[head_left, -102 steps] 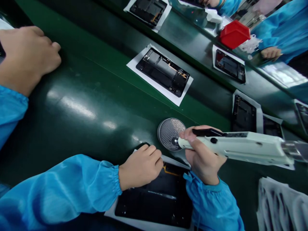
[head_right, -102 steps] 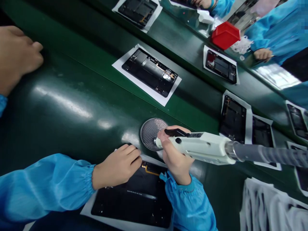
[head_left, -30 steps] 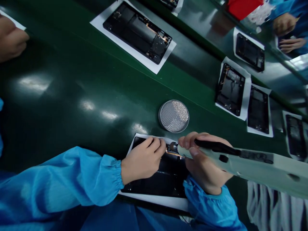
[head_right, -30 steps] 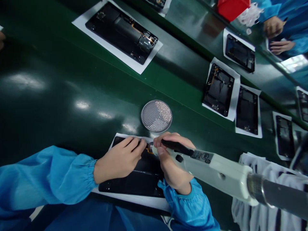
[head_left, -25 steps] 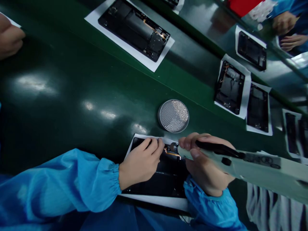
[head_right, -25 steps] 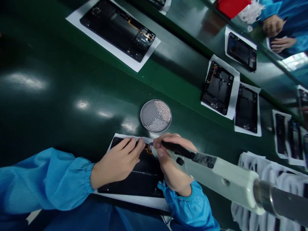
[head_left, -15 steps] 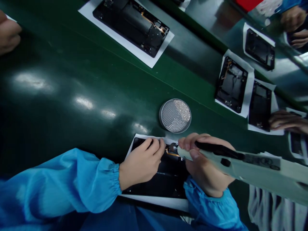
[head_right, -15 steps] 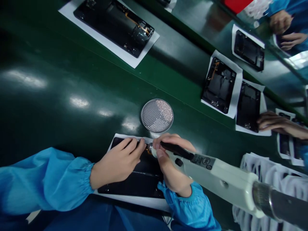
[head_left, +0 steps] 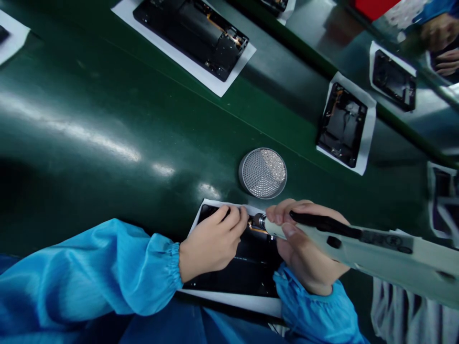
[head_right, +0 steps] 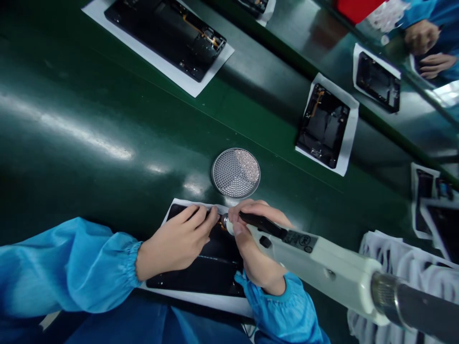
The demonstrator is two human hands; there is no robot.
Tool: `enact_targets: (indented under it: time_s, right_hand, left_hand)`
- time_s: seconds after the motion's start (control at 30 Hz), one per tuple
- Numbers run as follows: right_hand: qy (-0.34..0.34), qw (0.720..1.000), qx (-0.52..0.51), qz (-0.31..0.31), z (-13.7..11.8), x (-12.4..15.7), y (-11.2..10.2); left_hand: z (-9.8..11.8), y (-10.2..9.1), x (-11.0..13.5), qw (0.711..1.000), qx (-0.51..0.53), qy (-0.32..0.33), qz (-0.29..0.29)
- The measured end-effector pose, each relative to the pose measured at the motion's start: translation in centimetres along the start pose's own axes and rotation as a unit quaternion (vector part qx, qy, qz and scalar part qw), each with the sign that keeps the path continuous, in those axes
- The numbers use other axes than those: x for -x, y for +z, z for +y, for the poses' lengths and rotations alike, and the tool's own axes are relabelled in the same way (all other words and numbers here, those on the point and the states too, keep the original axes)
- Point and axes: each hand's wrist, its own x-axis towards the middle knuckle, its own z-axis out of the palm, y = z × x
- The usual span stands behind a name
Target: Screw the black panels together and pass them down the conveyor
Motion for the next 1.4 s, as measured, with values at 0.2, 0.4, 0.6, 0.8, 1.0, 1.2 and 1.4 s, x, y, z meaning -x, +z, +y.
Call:
enact_targets:
  time_s: [0.2, 0.4, 0.6, 0.8, 1.0, 1.2, 1.4]
  right_hand:
    - [-0.005, 1.0, 0.008, 0.004, 0.3, 0.2, 0.2]
    - [-0.018, 1.0, 0.018, 0.0, 1.4, 0.8, 0.1]
    - [-0.026, 0.999, 0.019, 0.014, 0.6, 0.3, 0.2]
    - [-0.069, 0.992, -0.004, 0.103, 0.0, -1.6, 1.4]
    - [-0.069, 0.991, 0.007, 0.114, 1.1, -2.4, 2.2]
    - [-0.07, 0.992, -0.005, 0.106, 1.5, -2.2, 2.0]
    - [-0.065, 0.993, -0.013, 0.093, 1.4, -1.9, 1.9]
  left_hand:
    - [0.1, -0.3, 0.1, 0.999, -0.007, 0.005, 0.033]
    - [0.4, -0.2, 0.1, 0.998, -0.012, -0.007, 0.059]
    - [0.3, 0.6, 0.6, 0.998, 0.015, -0.019, 0.06]
    - [-0.1, 1.0, 3.0, 0.999, 0.018, -0.02, 0.043]
    - [1.6, 1.1, 4.0, 0.999, 0.007, -0.027, 0.031]
    - [2.3, 1.3, 3.2, 0.999, -0.004, -0.027, 0.031]
    - [2.0, 0.8, 2.7, 0.999, 0.012, -0.033, 0.017]
